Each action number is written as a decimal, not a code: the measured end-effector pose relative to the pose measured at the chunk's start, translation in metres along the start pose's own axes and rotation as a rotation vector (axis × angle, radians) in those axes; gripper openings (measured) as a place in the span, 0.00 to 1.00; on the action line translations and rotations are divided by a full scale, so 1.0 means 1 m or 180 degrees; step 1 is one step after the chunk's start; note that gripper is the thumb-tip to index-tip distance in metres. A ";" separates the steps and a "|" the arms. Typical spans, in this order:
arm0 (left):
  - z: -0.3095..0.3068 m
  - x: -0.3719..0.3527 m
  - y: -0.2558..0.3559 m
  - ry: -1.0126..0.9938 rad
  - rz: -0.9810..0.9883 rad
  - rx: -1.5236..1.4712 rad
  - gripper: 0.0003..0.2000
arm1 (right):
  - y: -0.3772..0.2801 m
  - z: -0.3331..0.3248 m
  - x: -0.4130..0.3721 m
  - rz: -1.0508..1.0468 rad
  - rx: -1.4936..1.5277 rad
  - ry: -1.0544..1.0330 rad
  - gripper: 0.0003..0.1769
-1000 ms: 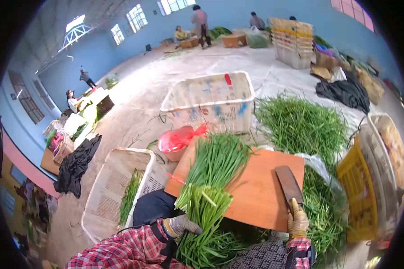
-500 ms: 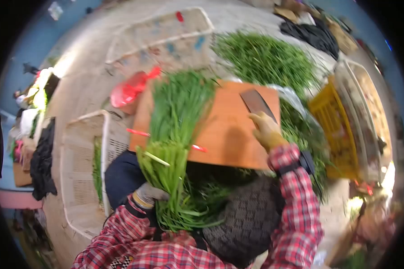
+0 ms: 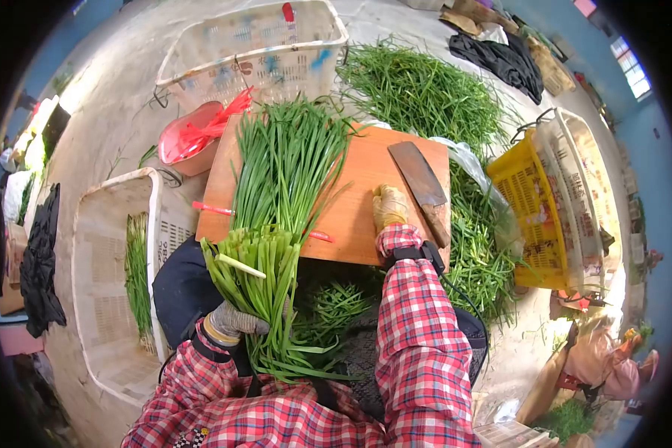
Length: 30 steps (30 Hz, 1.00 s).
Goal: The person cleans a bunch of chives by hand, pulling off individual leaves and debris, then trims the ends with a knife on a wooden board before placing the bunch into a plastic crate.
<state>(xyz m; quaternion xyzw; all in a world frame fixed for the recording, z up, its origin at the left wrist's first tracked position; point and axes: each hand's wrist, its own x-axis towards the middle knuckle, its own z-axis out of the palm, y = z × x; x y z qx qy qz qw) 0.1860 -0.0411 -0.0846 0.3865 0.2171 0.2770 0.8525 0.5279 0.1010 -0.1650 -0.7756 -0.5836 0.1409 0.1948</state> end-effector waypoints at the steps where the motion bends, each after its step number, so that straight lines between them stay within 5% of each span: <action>1: -0.002 -0.002 0.001 0.0066 -0.0103 0.0146 0.34 | -0.003 0.001 -0.011 -0.0207 0.0197 0.0213 0.08; 5: -0.001 0.000 0.005 -0.0095 -0.0041 0.0145 0.35 | -0.001 -0.019 -0.101 -0.0414 -0.0440 -0.1176 0.09; 7: 0.004 -0.001 0.010 -0.0087 0.0073 -0.0113 0.25 | -0.002 -0.041 -0.150 -0.1023 -0.0907 -0.3148 0.15; 8: 0.006 -0.002 0.010 -0.0138 0.0027 -0.0139 0.25 | 0.005 -0.050 -0.176 -0.0612 -0.0707 -0.3519 0.17; 10: 0.008 -0.002 0.013 -0.0177 -0.0018 -0.0405 0.25 | 0.021 -0.066 -0.178 -0.0664 -0.0779 -0.2916 0.16; 11: 0.008 -0.002 0.012 -0.0167 -0.0071 -0.0315 0.24 | 0.030 -0.068 -0.167 -0.0499 -0.1198 -0.2246 0.18; 13: 0.005 -0.001 0.006 -0.0182 -0.0113 -0.0221 0.24 | 0.038 -0.077 -0.146 0.0699 0.0193 -0.0661 0.13; 14: 0.007 0.000 0.007 -0.0168 -0.0108 -0.0138 0.23 | 0.085 -0.049 -0.130 0.0257 0.0184 0.0344 0.14; 16: 0.021 0.002 0.013 -0.0147 -0.0027 -0.0110 0.22 | 0.081 -0.053 -0.129 0.1134 -0.0408 0.0032 0.18; 18: 0.035 -0.001 0.021 0.0366 -0.0121 -0.0129 0.20 | 0.021 -0.052 -0.168 0.0634 -0.1180 -0.0122 0.26; 19: 0.050 0.001 0.024 0.0593 0.0022 0.0236 0.20 | -0.011 -0.073 -0.176 0.0613 -0.0588 -0.1189 0.36; 20: 0.043 0.006 0.013 0.0499 0.0048 0.0223 0.20 | 0.002 -0.061 -0.179 -0.0653 0.0280 -0.1419 0.49; 22: 0.043 0.015 -0.006 0.0474 0.0400 0.0553 0.24 | -0.015 -0.072 -0.193 0.0109 0.3193 -0.1957 0.60; 24: 0.058 0.015 -0.014 0.0466 0.0303 0.0530 0.31 | -0.049 -0.120 -0.206 -0.0118 0.3730 -0.1787 0.64; 26: 0.067 0.020 -0.030 0.0426 0.0906 0.1091 0.33 | -0.073 -0.147 -0.222 -0.0366 0.4245 -0.1576 0.68; 28: 0.079 0.024 -0.037 0.0591 0.1070 0.1652 0.37 | -0.098 -0.155 -0.234 -0.1396 0.4371 -0.1646 0.71; 30: 0.109 0.027 -0.027 0.0565 0.1525 0.1899 0.40 | -0.116 -0.157 -0.251 -0.1484 0.4699 -0.1448 0.72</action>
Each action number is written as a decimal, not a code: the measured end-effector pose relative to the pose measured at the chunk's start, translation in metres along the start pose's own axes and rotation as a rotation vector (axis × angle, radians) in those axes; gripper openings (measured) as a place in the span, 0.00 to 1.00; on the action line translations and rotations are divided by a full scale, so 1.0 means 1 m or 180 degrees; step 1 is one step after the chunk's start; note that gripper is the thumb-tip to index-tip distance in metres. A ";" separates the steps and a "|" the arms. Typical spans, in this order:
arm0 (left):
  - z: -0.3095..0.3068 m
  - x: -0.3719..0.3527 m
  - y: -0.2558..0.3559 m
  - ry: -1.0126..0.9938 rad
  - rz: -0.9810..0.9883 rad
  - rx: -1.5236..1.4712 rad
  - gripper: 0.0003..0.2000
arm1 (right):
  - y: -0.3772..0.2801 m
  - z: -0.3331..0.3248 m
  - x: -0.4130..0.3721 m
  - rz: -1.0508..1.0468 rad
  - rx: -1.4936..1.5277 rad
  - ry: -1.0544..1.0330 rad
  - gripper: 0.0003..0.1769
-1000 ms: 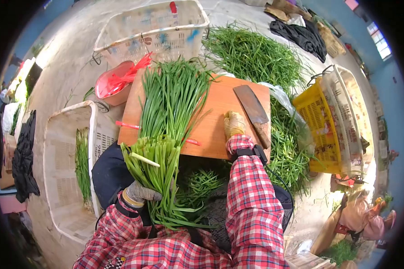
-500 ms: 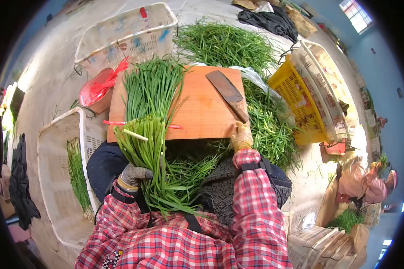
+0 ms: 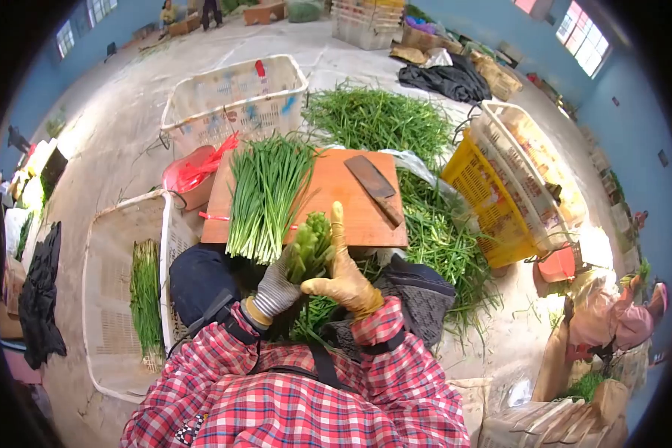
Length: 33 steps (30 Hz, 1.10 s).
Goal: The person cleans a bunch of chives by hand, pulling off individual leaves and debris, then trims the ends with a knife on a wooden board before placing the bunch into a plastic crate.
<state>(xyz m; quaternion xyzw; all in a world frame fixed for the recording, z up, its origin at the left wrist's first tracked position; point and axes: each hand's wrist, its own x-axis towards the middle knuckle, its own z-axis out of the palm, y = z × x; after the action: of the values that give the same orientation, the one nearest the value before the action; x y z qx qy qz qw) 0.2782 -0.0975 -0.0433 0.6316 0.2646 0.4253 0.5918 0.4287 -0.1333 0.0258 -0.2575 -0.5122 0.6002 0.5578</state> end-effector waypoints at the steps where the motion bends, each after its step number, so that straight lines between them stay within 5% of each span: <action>1: 0.004 -0.002 0.012 0.0007 0.0050 -0.0007 0.40 | 0.000 0.000 -0.004 -0.0049 -0.0427 0.0103 0.71; 3: 0.011 -0.007 0.031 0.0308 -0.0376 0.2132 0.41 | 0.001 0.005 -0.009 -0.0116 -0.0870 0.0193 0.70; 5: 0.018 -0.013 0.031 0.0345 -0.0002 0.2453 0.43 | 0.001 0.020 -0.008 -0.0227 -0.0314 0.1095 0.65; 8: 0.027 -0.022 0.034 0.0303 0.0379 0.2977 0.46 | -0.003 0.025 -0.005 -0.0267 0.0000 0.1567 0.58; 9: 0.029 -0.026 0.037 0.0266 0.0257 0.2988 0.44 | -0.001 0.023 -0.004 -0.0301 0.0213 0.1503 0.49; 12: 0.025 -0.032 0.075 -0.0045 -0.0099 0.2775 0.44 | 0.000 0.010 -0.001 -0.0503 -0.0120 0.1324 0.42; 14: 0.015 -0.035 0.099 -0.0274 0.0581 0.3243 0.45 | -0.038 0.014 -0.002 -0.0554 -0.0100 0.1271 0.38; 17: -0.036 -0.044 0.147 -0.0793 0.0581 0.1083 0.29 | -0.121 0.022 -0.013 -0.1095 0.0166 0.0895 0.39; 18: -0.053 -0.052 0.158 -0.1009 -0.0407 -0.0117 0.20 | -0.136 0.023 -0.018 -0.1140 0.0295 0.0733 0.39; 20: -0.092 -0.059 0.162 -0.2270 -0.0533 -0.1328 0.15 | -0.147 -0.006 -0.017 -0.0737 -0.0493 0.1205 0.39; 22: -0.099 -0.064 0.152 -0.2951 0.0075 -0.1497 0.15 | -0.162 0.014 -0.023 -0.1112 -0.0593 0.1115 0.38; 25: -0.074 -0.064 0.158 -0.3771 -0.0548 -0.1210 0.24 | -0.182 0.037 -0.026 -0.1607 -0.0714 0.1099 0.37; 30: -0.021 -0.071 0.149 -0.3506 -0.0979 -0.2158 0.40 | -0.193 0.087 -0.023 -0.1799 -0.1716 0.0742 0.39; 33: -0.003 -0.057 0.145 -0.3088 -0.1550 -0.3011 0.44 | -0.184 0.119 -0.027 -0.1930 -0.3662 0.0005 0.40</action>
<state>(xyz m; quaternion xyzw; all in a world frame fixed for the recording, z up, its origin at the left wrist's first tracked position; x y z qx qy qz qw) 0.2227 -0.1666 0.0843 0.3484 -0.1073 0.0219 0.9309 0.4057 -0.2247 0.2253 -0.3595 -0.8014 0.0459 0.4758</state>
